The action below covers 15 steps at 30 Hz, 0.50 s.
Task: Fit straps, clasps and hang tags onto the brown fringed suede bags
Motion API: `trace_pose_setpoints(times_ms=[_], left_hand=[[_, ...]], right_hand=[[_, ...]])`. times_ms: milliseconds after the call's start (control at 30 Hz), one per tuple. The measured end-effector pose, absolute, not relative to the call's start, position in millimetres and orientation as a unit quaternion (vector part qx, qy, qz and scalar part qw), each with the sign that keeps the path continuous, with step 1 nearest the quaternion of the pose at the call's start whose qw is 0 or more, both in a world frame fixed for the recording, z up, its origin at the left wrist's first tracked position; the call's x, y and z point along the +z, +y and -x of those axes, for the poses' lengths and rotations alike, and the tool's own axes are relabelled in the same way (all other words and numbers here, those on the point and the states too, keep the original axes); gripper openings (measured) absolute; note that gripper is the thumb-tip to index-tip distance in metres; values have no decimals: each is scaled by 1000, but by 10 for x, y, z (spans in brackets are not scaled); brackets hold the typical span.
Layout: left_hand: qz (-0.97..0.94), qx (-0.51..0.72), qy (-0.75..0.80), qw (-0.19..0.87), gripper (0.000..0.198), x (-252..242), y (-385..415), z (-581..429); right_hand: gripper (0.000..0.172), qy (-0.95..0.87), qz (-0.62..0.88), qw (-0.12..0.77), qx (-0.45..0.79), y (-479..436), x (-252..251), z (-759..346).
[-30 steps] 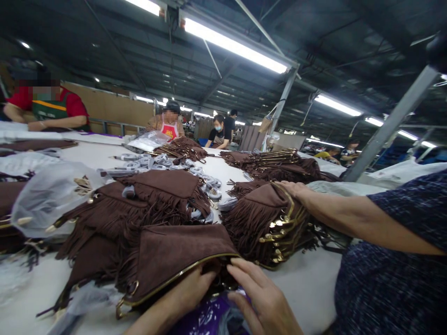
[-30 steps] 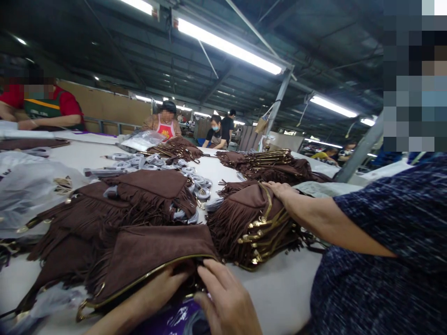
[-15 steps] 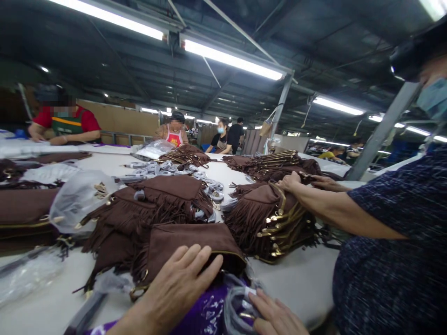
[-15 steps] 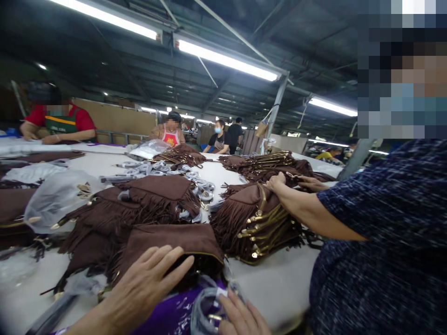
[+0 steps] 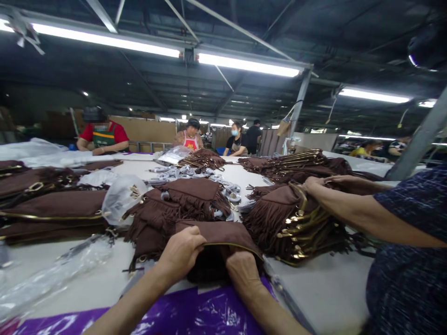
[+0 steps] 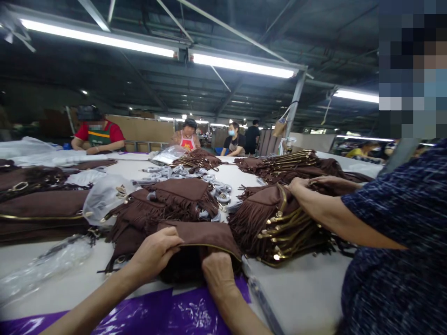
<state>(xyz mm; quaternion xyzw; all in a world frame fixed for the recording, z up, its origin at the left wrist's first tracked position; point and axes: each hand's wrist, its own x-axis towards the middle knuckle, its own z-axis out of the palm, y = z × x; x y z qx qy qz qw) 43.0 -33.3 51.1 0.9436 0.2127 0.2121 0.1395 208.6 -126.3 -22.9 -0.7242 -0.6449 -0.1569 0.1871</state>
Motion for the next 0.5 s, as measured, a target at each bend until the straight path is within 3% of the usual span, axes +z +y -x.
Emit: trace_pose_setpoints(times_ms=[133,233,367,500], left_hand=[[-916,237,181,268,24,400,-251,-317],[-896,257,181,315,24,466,-239,-231],[-887,242,252,303,32,658,-250,28],[-903,129,322,253,28,667,-331,409]], right_hand=[[46,-649,734,154,-131,-1275,-328,-2133],[45,-690,701,159,-83,-1444,-264,-2079],[41,-741,642,196,10,-1695,-172,-2078],[30,-713,679,166,-60,-1863,-314,-2237]])
